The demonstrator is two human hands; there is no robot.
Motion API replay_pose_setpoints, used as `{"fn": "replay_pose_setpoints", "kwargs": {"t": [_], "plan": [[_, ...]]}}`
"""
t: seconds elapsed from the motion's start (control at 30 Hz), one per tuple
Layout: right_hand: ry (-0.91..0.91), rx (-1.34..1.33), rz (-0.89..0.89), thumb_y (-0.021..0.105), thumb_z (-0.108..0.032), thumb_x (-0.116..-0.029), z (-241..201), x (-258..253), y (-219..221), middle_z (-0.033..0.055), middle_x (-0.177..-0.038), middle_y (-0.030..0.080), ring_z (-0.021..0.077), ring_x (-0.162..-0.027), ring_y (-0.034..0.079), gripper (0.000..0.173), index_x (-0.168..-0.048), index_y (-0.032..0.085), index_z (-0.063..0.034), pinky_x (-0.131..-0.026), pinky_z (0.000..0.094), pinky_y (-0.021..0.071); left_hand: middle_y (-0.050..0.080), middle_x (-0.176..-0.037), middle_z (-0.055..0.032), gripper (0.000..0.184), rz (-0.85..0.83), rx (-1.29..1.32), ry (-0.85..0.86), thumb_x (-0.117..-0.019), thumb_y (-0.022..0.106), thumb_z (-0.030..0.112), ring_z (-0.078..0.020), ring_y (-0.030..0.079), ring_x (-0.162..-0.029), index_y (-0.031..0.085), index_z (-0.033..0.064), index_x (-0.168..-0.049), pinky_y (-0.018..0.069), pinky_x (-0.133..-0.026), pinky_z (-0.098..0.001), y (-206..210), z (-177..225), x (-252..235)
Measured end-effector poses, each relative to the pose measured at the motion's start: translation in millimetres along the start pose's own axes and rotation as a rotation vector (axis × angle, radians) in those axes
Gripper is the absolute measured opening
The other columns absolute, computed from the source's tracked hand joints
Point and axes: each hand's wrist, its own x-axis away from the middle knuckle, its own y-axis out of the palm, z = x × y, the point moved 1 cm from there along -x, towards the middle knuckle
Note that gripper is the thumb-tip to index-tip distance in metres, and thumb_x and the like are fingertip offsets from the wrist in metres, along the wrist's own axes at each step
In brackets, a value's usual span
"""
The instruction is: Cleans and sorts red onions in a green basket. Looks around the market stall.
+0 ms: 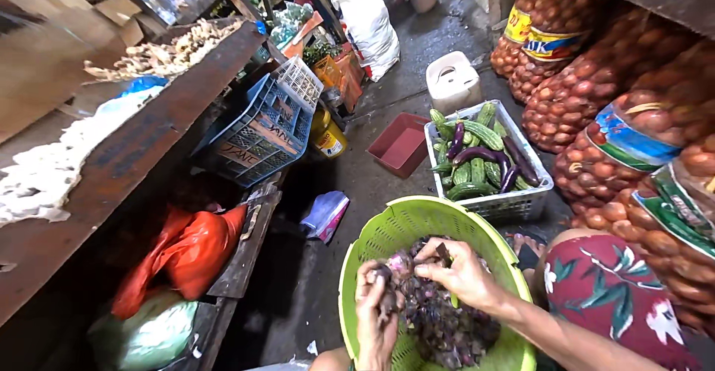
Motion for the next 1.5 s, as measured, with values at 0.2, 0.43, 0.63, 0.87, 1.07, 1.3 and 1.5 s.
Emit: {"fn": "replay_pose_setpoints", "kwargs": {"t": [0.2,0.43,0.63,0.87,1.07,1.3,1.5], "plan": [[0.025,-0.036,-0.051,0.071,-0.007,-0.0861,2,5,8,-0.0061,-0.09,0.072,-0.0067,-0.064,0.056,0.011,-0.096,0.074,-0.0068,-0.056,0.012,0.0457,0.072,-0.118,-0.003,0.055,-0.105,-0.326,0.166,-0.0813,0.084,0.03,-0.0046,0.069,-0.081,0.067,0.0153,-0.131,0.0577,-0.063,-0.0217,11,-19,8],[-0.156,0.045,0.036,0.075,-0.024,-0.0883,1,2,4,-0.0021,-0.095,0.072,-0.0053,-0.081,0.062,0.019,-0.098,0.078,-0.0069,-0.07,0.0107,0.0508,0.063,-0.126,-0.0011,0.048,-0.02,-0.898,0.638,-0.0766,0.085,0.02,-0.0021,0.062,-0.111,0.073,0.0124,-0.123,0.0546,-0.091,-0.0164,15,-20,3],[-0.191,0.067,0.125,0.071,-0.011,-0.0894,4,4,8,-0.001,-0.09,0.072,-0.0055,-0.077,0.063,0.01,-0.094,0.075,-0.004,-0.069,0.01,0.051,0.066,-0.127,0.002,0.047,0.037,-0.733,0.578,-0.0822,0.081,0.027,-0.0024,0.065,-0.108,0.071,0.011,-0.125,0.0557,-0.09,-0.0193,24,-25,2],[-0.16,0.206,0.046,0.066,-0.017,-0.0935,0,-6,-8,0.0029,-0.102,0.071,-0.0015,-0.088,0.064,0.018,-0.104,0.076,-0.006,-0.075,0.0135,0.0522,0.071,-0.115,-0.0025,0.046,-0.258,-0.379,0.164,-0.0974,0.063,0.049,-0.0034,0.066,-0.079,0.066,0.0157,-0.13,0.0551,-0.061,-0.0193,11,-11,7],[-0.113,-0.02,-0.443,0.077,-0.02,-0.0878,-8,-9,-12,0.0053,-0.123,0.068,-0.0018,-0.101,0.06,0.038,-0.122,0.072,-0.0039,-0.08,0.0128,0.0488,0.073,-0.085,0.009,0.035,-0.518,-0.284,-0.067,-0.1009,0.055,0.051,0.0029,0.064,-0.068,0.075,0.0254,-0.115,0.0536,-0.06,-0.0158,3,-1,7],[-0.488,0.271,-0.16,0.084,-0.018,-0.0809,6,-6,-4,0.0118,-0.114,0.07,0.008,-0.102,0.067,0.035,-0.111,0.073,-0.0039,-0.084,0.0175,0.0554,0.071,-0.096,0.0024,0.043,-0.051,-0.514,0.157,-0.0939,0.069,0.044,-0.0013,0.063,-0.066,0.068,0.0104,-0.12,0.0541,-0.055,-0.0186,17,-14,7],[-0.451,-0.029,-0.067,0.077,-0.008,-0.0877,7,-2,3,0.0077,-0.111,0.076,0.0086,-0.106,0.071,0.012,-0.098,0.076,-0.0021,-0.09,0.022,0.0589,0.073,-0.098,-0.0045,0.047,0.01,-0.176,0.179,-0.0829,0.083,0.035,-0.0065,0.066,-0.064,0.066,0.0137,-0.122,0.0557,-0.05,-0.022,33,-27,13]]}}
